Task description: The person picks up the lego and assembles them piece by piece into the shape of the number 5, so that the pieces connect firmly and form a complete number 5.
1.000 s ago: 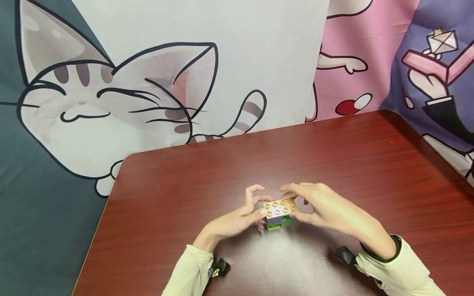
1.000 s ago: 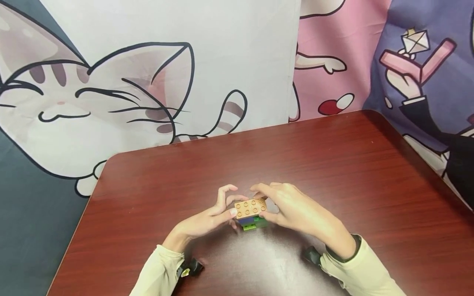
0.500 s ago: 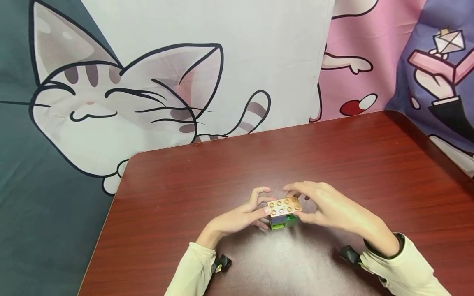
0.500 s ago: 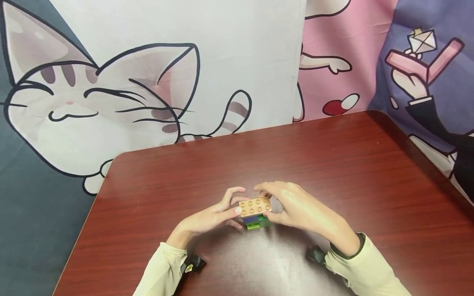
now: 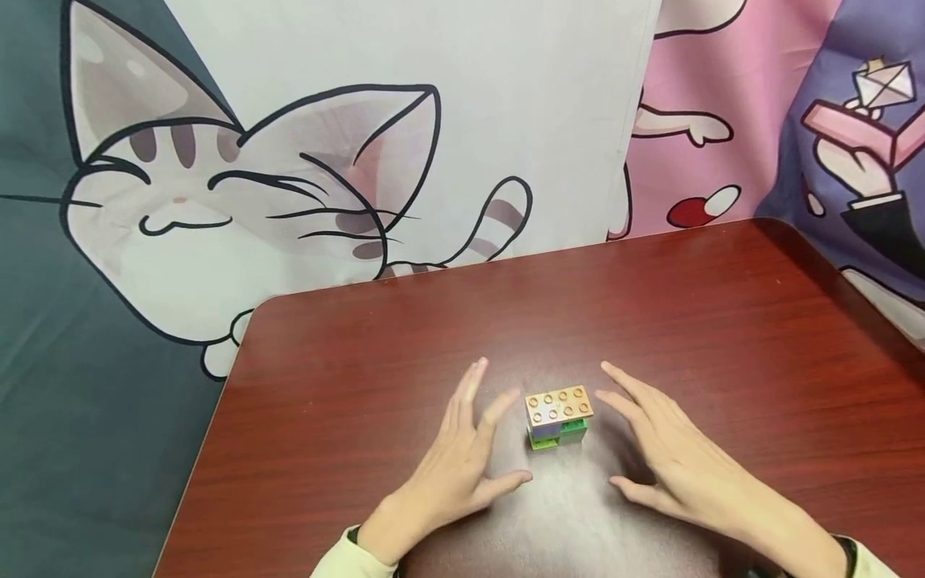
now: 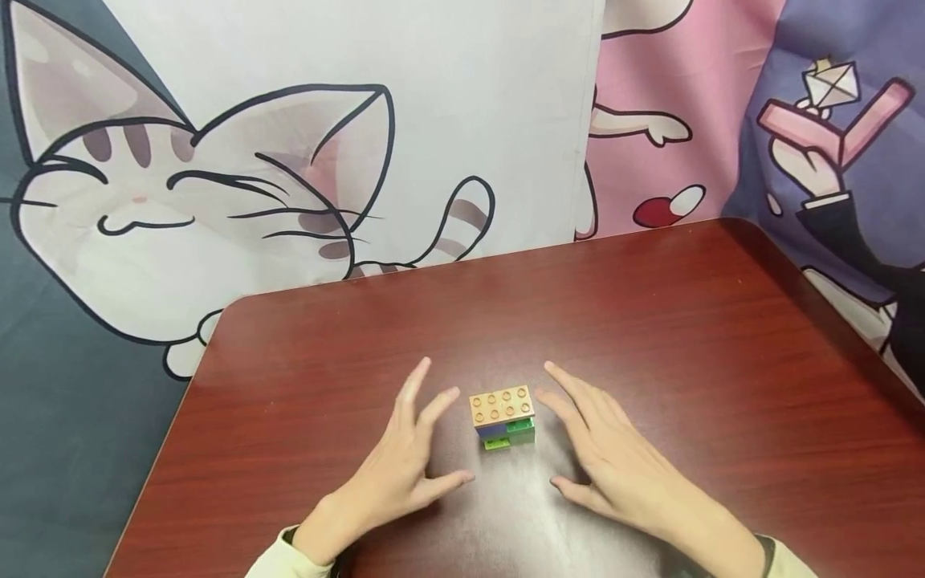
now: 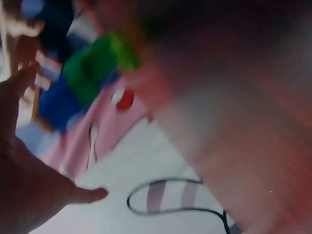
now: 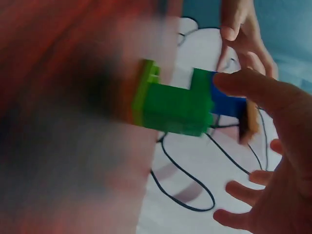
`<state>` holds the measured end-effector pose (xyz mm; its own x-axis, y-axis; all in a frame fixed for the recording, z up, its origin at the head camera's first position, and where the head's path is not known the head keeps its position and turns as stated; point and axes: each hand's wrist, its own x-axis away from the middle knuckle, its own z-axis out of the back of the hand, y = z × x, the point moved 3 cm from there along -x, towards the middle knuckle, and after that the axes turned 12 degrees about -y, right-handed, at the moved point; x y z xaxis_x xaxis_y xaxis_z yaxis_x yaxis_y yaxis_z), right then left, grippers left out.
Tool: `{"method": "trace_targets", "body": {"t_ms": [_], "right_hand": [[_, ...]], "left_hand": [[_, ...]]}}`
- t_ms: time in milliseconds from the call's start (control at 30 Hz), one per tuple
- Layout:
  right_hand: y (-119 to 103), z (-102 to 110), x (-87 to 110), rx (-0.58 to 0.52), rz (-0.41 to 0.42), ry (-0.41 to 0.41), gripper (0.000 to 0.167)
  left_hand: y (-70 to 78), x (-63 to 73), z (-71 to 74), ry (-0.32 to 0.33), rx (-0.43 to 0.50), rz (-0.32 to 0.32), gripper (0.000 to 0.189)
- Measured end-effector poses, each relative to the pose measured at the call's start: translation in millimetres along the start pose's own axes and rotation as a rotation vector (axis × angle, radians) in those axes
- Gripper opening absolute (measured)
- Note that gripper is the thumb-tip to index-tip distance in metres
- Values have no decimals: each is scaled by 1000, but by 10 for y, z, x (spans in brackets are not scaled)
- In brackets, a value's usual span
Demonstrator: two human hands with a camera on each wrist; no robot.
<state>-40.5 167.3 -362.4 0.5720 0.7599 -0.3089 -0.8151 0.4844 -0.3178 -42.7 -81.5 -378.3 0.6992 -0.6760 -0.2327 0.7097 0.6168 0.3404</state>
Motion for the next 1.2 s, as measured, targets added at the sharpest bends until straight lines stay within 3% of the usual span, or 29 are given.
{"method": "trace_targets", "body": {"t_ms": [100, 233, 467, 667, 833, 967, 1200], "right_hand": [[21, -124, -3, 54, -35, -56, 81], [79, -205, -48, 98, -94, -120, 96], [238, -277, -140, 129, -125, -141, 117], [400, -357, -267, 180, -118, -73, 136], [508, -403, -366, 224, -116, -46, 140], [584, -399, -449, 178, -130, -60, 138], [736, -395, -562, 57, -183, -206, 132]], "left_hand": [[38, -30, -104, -22, -142, -67, 95], [36, -103, -215, -77, -242, -49, 106], [-47, -266, -318, -37, -261, 71, 123], [-199, -452, -365, -47, -285, 134, 131], [-296, -546, -345, -107, -243, 157, 129], [-398, -634, -296, -202, -158, 193, 130], [-549, -750, -287, -361, 16, 227, 131]]}}
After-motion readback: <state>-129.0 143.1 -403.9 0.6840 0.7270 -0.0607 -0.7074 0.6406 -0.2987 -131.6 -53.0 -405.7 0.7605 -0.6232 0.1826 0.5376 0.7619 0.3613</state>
